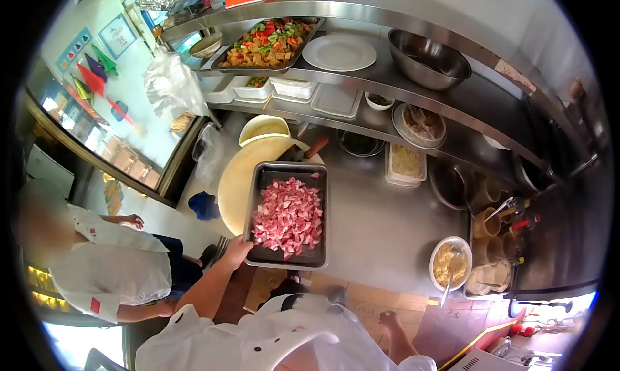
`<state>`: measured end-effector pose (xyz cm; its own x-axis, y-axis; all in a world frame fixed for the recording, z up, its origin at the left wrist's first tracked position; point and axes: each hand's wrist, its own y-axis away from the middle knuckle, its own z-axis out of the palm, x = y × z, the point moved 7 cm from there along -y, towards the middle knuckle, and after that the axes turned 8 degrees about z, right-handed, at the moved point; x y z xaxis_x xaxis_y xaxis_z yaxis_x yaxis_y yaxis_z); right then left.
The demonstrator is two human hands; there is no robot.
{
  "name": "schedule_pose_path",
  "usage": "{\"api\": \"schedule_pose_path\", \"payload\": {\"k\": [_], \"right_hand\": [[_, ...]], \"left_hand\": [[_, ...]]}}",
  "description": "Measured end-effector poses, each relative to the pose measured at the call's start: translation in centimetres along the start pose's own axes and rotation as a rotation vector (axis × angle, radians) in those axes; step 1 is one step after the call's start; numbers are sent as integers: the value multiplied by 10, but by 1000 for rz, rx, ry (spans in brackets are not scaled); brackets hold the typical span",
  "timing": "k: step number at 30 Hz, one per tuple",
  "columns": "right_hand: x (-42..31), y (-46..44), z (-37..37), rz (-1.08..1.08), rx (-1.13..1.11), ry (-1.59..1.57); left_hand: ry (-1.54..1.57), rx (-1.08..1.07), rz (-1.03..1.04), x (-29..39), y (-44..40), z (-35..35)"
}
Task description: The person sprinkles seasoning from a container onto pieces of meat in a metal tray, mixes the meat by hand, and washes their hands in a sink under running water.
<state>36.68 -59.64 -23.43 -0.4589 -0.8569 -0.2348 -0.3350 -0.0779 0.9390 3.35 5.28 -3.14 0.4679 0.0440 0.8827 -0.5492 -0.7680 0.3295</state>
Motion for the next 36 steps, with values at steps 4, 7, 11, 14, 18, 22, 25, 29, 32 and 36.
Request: {"api": "schedule_pose_path", "payload": {"k": [4, 7, 11, 14, 18, 22, 25, 29, 32, 36], "right_hand": [[-42, 56, 0, -92, 79, -103], [-82, 64, 26, -47, 89, -63], [-120, 114, 64, 60, 55, -378], [-102, 50, 74, -55, -64, -484], [-129, 104, 77, -147, 134, -481], [-112, 25, 48, -196, -240, -765], [-99, -48, 28, -287, -543, -1099], [-195, 107, 26, -543, 244, -263], [-197, 133, 18, -611, 239, -107], [-143, 144, 4, -734, 466, 22]], "left_hand": [[-494, -3, 160, 4, 14, -24], [-539, 215, 409, 44, -2, -56], [-347, 114, 363, 34, -25, -63], [-529, 148, 637, 97, -19, -66], [-397, -125, 813, 172, 8, -66], [-147, -100, 702, 213, 26, -87], [66, 92, 760, 267, 70, -88], [382, 222, 877, 179, 62, -19], [-641, -44, 955, 203, 83, 70], [-472, -104, 904, 205, 120, 120]]}}
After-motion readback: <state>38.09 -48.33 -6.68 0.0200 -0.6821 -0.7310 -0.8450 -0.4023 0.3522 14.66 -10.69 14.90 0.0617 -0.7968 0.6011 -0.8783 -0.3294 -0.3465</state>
